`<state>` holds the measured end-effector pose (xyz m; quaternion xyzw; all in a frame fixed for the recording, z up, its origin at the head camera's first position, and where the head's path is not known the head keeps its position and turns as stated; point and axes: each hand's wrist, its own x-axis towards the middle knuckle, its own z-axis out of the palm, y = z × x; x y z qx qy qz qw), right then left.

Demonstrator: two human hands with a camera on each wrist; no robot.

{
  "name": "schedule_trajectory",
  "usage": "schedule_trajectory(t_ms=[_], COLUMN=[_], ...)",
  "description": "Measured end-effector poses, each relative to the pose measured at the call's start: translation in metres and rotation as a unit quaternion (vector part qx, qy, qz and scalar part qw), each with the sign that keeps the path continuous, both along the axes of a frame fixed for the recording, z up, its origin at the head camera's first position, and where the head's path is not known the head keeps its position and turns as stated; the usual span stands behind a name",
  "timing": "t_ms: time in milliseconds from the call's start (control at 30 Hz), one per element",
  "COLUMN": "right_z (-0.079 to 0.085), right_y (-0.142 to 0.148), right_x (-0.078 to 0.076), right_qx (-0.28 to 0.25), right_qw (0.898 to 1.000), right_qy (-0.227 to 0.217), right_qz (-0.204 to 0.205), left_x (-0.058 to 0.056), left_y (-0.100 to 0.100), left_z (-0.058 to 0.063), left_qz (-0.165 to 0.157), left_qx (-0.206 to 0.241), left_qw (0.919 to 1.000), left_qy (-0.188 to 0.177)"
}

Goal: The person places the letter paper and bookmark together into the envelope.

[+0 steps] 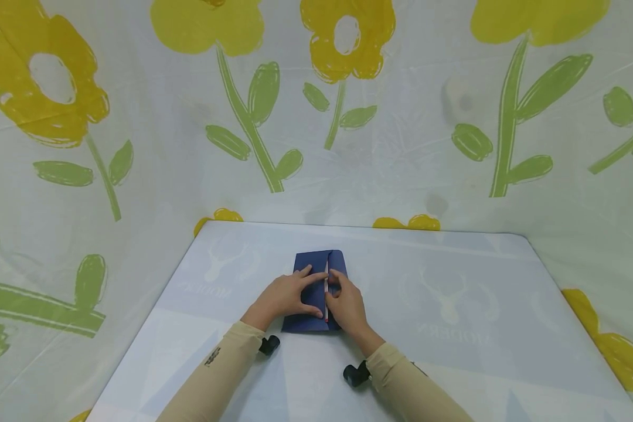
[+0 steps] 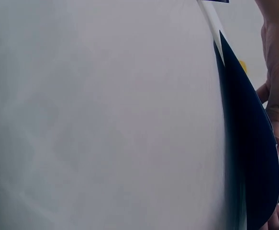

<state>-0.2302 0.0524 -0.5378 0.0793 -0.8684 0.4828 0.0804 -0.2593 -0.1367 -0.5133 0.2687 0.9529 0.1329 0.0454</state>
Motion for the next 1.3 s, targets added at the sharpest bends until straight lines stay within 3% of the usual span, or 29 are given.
schedule_trajectory(t_ms=[633,1300], right_z=[-0.002,0.002], right_y=[0.001,0.024], right_x=[0.001,-0.002], right_qx=[-0.001,-0.020], right_qw=[1.000,0.999], right_qy=[-0.008,-0.008], right_qz=[0.007,-0.044], left_x=[-0.001,-0.002], left_y=[0.000,0.007], left_z=[-0.002,0.001], left_qz=[-0.003,-0.001], left_qx=[-0.001,-0.042], left_qw=[1.0000,0.9991], left_qy=[0.002,-0.007])
